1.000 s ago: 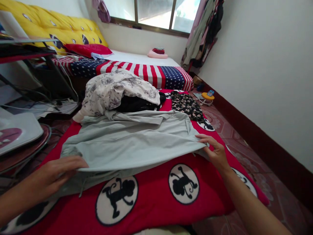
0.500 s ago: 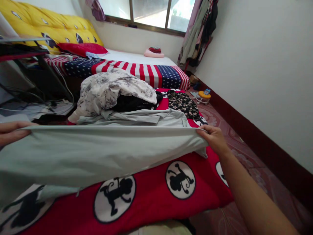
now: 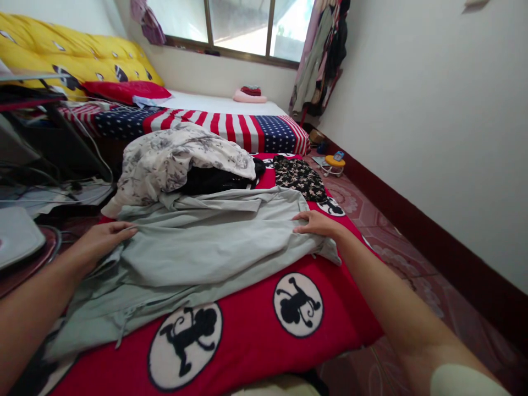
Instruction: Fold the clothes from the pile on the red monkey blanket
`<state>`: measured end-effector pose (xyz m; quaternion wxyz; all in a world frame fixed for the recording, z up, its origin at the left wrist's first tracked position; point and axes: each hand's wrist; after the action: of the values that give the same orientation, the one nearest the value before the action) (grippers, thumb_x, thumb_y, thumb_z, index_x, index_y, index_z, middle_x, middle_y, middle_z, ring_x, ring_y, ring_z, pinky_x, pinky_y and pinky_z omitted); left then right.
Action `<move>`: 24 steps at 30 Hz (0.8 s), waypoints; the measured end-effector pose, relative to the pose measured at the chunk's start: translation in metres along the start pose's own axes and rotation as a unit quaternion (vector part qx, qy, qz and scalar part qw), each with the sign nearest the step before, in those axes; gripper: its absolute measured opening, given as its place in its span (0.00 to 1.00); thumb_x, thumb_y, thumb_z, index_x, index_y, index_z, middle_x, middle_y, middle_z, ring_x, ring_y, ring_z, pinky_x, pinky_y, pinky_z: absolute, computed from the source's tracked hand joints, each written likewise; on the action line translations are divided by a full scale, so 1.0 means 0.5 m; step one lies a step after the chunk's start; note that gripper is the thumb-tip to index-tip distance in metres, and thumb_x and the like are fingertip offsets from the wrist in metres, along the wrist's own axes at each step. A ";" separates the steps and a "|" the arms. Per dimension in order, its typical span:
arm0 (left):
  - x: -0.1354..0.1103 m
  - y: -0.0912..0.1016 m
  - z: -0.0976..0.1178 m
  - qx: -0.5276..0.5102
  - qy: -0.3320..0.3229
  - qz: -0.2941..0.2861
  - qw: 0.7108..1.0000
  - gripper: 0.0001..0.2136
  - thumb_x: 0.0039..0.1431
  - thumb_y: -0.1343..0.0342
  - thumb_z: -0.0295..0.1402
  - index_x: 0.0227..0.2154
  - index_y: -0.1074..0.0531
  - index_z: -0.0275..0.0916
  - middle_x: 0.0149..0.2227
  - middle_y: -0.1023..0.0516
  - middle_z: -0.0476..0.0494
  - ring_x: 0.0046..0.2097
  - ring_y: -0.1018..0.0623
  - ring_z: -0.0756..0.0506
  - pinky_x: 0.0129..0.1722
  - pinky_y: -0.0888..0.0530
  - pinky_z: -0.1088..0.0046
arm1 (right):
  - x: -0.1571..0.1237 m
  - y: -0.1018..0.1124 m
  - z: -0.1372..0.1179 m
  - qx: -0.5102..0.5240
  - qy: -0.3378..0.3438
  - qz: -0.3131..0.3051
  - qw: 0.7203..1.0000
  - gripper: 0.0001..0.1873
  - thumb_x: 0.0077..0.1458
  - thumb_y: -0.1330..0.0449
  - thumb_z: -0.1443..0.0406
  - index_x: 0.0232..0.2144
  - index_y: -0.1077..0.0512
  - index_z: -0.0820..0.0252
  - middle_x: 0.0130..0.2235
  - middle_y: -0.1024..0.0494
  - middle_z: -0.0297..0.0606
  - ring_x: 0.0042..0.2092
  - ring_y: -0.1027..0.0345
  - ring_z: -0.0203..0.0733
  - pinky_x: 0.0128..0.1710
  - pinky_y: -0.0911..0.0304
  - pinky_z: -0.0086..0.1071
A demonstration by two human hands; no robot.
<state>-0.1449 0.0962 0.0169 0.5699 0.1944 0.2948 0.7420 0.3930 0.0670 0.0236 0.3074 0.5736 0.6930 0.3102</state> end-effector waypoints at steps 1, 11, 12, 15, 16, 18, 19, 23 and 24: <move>0.004 0.004 0.011 -0.031 0.011 -0.009 0.999 0.17 0.46 0.40 0.35 0.38 0.24 0.30 0.28 0.20 0.47 0.32 0.25 0.47 0.31 0.27 0.75 | 0.000 0.002 -0.009 -0.010 0.016 -0.025 1.000 0.26 0.34 0.29 0.54 0.39 0.21 0.56 0.42 0.19 0.38 0.42 0.27 0.47 0.43 0.34 0.33; -0.072 0.055 0.225 -0.072 -0.219 0.311 0.922 0.16 0.60 0.49 0.37 0.44 0.28 0.29 0.37 0.23 0.46 0.34 0.27 0.50 0.40 0.25 0.67 | 0.032 0.003 -0.069 -0.007 0.026 0.366 0.930 0.05 0.47 0.43 0.66 0.28 0.28 0.59 0.28 0.27 0.33 0.30 0.36 0.38 0.32 0.42 0.30; -0.084 0.058 0.227 -0.054 -0.235 0.332 0.912 0.15 0.60 0.50 0.37 0.43 0.28 0.29 0.38 0.22 0.44 0.36 0.26 0.49 0.41 0.25 0.67 | 0.024 -0.001 -0.068 -0.001 0.041 0.422 0.906 0.03 0.46 0.43 0.66 0.28 0.29 0.58 0.28 0.28 0.33 0.30 0.37 0.38 0.32 0.42 0.31; -0.109 0.061 0.179 0.026 -0.271 0.293 0.917 0.14 0.58 0.50 0.36 0.41 0.25 0.34 0.37 0.21 0.45 0.36 0.24 0.48 0.40 0.25 0.68 | -0.016 -0.025 -0.052 0.004 0.090 0.466 0.880 0.02 0.45 0.42 0.67 0.25 0.32 0.56 0.26 0.30 0.31 0.29 0.37 0.39 0.32 0.42 0.32; -0.114 0.060 0.147 0.060 -0.296 0.249 0.920 0.13 0.57 0.50 0.36 0.40 0.24 0.36 0.37 0.21 0.46 0.36 0.23 0.48 0.41 0.25 0.69 | -0.034 -0.035 -0.043 -0.001 0.106 0.451 0.886 0.02 0.45 0.42 0.68 0.24 0.33 0.56 0.27 0.29 0.32 0.30 0.36 0.39 0.33 0.42 0.32; -0.125 0.054 0.074 0.124 -0.372 0.134 0.910 0.12 0.56 0.50 0.36 0.36 0.23 0.40 0.38 0.20 0.46 0.39 0.22 0.46 0.45 0.25 0.68 | -0.069 -0.053 -0.021 -0.017 0.138 0.406 0.903 0.04 0.45 0.42 0.69 0.24 0.33 0.55 0.28 0.28 0.33 0.33 0.34 0.41 0.37 0.40 0.34; -0.132 0.050 0.037 0.142 -0.409 0.075 0.898 0.12 0.56 0.51 0.36 0.33 0.22 0.43 0.39 0.20 0.46 0.41 0.21 0.46 0.47 0.26 0.67 | -0.085 -0.060 -0.009 -0.026 0.151 0.379 0.913 0.05 0.44 0.42 0.70 0.25 0.33 0.55 0.29 0.28 0.33 0.34 0.33 0.42 0.39 0.40 0.35; -0.161 0.040 -0.067 0.189 -0.438 -0.020 0.879 0.12 0.56 0.52 0.37 0.27 0.23 0.49 0.40 0.19 0.49 0.41 0.21 0.44 0.47 0.26 0.66 | -0.127 -0.072 0.026 -0.063 0.138 0.318 0.936 0.06 0.45 0.43 0.71 0.27 0.31 0.55 0.31 0.25 0.35 0.37 0.32 0.44 0.42 0.40 0.37; -0.165 0.040 -0.079 0.193 -0.430 -0.018 0.882 0.12 0.57 0.52 0.37 0.27 0.23 0.50 0.40 0.19 0.49 0.41 0.21 0.44 0.48 0.26 0.66 | -0.130 -0.073 0.031 -0.071 0.127 0.317 0.937 0.06 0.46 0.44 0.71 0.28 0.30 0.55 0.31 0.25 0.35 0.37 0.31 0.44 0.42 0.40 0.37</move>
<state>-0.1614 0.0048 0.0045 0.6052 0.5953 0.1609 0.5035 0.3933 -0.0013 -0.0099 0.1426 0.6961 0.4850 0.5098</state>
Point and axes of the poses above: each hand's wrist, its own x-axis towards the middle knuckle, its own y-axis out of the back of the hand, z = x × y
